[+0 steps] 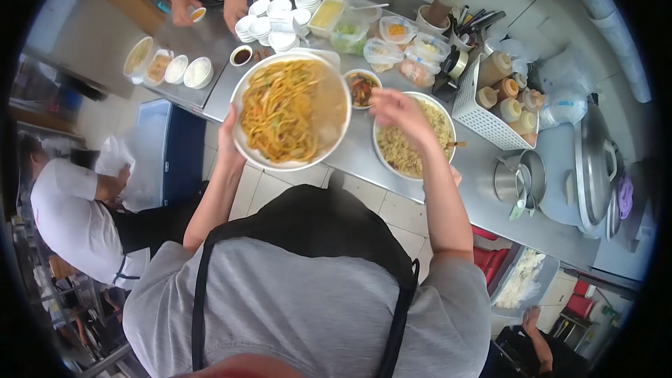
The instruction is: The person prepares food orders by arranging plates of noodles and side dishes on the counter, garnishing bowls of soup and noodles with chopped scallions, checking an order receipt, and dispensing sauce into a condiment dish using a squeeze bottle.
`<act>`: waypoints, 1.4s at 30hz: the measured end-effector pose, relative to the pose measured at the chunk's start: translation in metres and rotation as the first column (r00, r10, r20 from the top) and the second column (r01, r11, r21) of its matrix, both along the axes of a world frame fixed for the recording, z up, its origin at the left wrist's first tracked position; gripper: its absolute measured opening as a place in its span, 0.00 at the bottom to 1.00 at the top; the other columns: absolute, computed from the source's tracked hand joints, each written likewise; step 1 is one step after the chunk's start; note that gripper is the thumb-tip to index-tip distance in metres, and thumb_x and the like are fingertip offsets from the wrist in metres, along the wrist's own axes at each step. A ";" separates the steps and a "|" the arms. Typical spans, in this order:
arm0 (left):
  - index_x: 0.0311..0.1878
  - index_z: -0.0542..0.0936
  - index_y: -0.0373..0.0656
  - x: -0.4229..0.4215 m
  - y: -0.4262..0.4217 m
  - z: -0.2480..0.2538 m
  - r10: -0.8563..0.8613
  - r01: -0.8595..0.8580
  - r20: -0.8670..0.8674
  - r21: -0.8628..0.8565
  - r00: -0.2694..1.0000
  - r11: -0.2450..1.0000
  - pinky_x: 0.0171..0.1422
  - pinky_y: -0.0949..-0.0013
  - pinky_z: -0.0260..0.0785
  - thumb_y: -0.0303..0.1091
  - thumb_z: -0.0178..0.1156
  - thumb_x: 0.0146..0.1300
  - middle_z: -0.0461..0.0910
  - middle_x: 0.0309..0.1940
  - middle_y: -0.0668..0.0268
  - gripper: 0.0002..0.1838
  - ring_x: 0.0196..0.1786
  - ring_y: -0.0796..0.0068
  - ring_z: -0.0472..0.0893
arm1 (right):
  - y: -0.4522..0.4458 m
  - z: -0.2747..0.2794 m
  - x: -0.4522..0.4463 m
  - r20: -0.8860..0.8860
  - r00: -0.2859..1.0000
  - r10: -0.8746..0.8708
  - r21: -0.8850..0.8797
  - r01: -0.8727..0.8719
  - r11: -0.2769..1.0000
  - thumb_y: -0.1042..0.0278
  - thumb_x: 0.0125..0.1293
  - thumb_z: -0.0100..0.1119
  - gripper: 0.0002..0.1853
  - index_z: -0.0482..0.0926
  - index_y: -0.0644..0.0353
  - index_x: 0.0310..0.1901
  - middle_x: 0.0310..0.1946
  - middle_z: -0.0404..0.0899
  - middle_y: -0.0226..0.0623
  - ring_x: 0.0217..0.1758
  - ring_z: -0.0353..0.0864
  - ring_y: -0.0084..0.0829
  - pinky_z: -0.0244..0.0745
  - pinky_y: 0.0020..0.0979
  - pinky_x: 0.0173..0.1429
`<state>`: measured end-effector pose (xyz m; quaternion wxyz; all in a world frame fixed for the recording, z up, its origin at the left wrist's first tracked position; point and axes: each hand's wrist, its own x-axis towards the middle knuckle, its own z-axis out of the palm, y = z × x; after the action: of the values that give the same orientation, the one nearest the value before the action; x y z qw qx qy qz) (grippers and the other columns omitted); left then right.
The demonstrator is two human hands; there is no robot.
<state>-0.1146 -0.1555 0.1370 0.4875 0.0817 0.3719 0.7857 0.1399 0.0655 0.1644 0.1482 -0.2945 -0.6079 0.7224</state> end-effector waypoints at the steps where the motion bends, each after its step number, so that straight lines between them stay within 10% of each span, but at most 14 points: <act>1: 0.58 0.62 0.35 -0.004 -0.002 -0.002 0.000 0.000 0.000 0.005 1.000 1.000 0.60 0.63 0.61 0.49 0.43 0.64 0.67 0.54 0.54 0.28 0.56 0.63 0.68 | 0.024 0.003 -0.010 0.077 0.995 -0.070 0.238 0.050 0.970 0.69 0.59 0.52 0.16 0.72 0.61 0.50 0.41 0.77 0.34 0.43 0.77 0.28 0.73 0.27 0.43; 5: 0.58 0.61 0.35 -0.015 0.013 -0.011 0.067 -0.068 -0.038 -0.040 0.997 0.997 0.59 0.63 0.62 0.49 0.42 0.65 0.67 0.54 0.54 0.28 0.55 0.63 0.69 | 0.134 -0.017 -0.118 0.101 0.972 -0.212 0.875 0.015 0.484 0.65 0.56 0.52 0.12 0.77 0.65 0.37 0.33 0.78 0.47 0.36 0.78 0.35 0.71 0.29 0.41; 7: 0.58 0.61 0.35 -0.012 0.028 -0.005 0.098 -0.104 -0.094 -0.056 0.991 0.993 0.59 0.62 0.62 0.49 0.41 0.65 0.66 0.55 0.54 0.28 0.56 0.63 0.69 | 0.168 -0.066 -0.169 0.033 0.971 -0.239 0.926 0.061 0.374 0.68 0.53 0.50 0.11 0.78 0.66 0.30 0.28 0.76 0.51 0.33 0.78 0.41 0.72 0.35 0.39; 8: 0.58 0.61 0.35 -0.008 0.033 -0.001 0.099 -0.104 -0.110 -0.040 0.989 0.994 0.59 0.62 0.62 0.49 0.41 0.65 0.66 0.55 0.54 0.28 0.56 0.62 0.68 | 0.183 -0.073 -0.195 0.419 0.865 -0.276 0.903 -0.428 0.032 0.71 0.52 0.48 0.10 0.79 0.65 0.27 0.27 0.77 0.49 0.32 0.78 0.42 0.73 0.39 0.38; 26: 0.58 0.61 0.35 -0.026 0.062 -0.013 -0.020 0.020 -0.029 -0.005 0.999 1.000 0.58 0.60 0.63 0.51 0.38 0.65 0.67 0.53 0.54 0.28 0.55 0.60 0.69 | 0.164 -0.059 -0.211 0.608 0.761 -0.225 0.787 -0.544 0.291 0.71 0.54 0.47 0.11 0.79 0.62 0.34 0.35 0.78 0.45 0.40 0.78 0.41 0.73 0.39 0.42; 40: 0.59 0.60 0.35 -0.049 0.064 -0.014 -0.092 0.093 -0.045 0.009 0.995 0.996 0.60 0.62 0.61 0.51 0.37 0.66 0.66 0.55 0.54 0.29 0.57 0.61 0.68 | 0.161 -0.074 -0.205 0.435 0.845 -0.310 0.895 -0.444 0.047 0.73 0.51 0.49 0.09 0.79 0.64 0.28 0.29 0.79 0.45 0.35 0.80 0.38 0.76 0.34 0.39; 42: 0.59 0.60 0.35 -0.052 0.066 -0.017 -0.102 0.103 -0.037 0.014 0.994 0.995 0.60 0.61 0.60 0.51 0.37 0.66 0.66 0.55 0.54 0.29 0.57 0.61 0.67 | 0.168 -0.073 -0.207 0.430 0.831 -0.353 0.894 -0.337 0.295 0.72 0.47 0.54 0.06 0.80 0.62 0.26 0.26 0.79 0.44 0.34 0.80 0.37 0.75 0.33 0.39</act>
<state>-0.1668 -0.0899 0.1197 0.5197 0.1189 0.3700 0.7608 -0.0673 0.2332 0.0913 0.1133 -0.3464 -0.9264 0.0948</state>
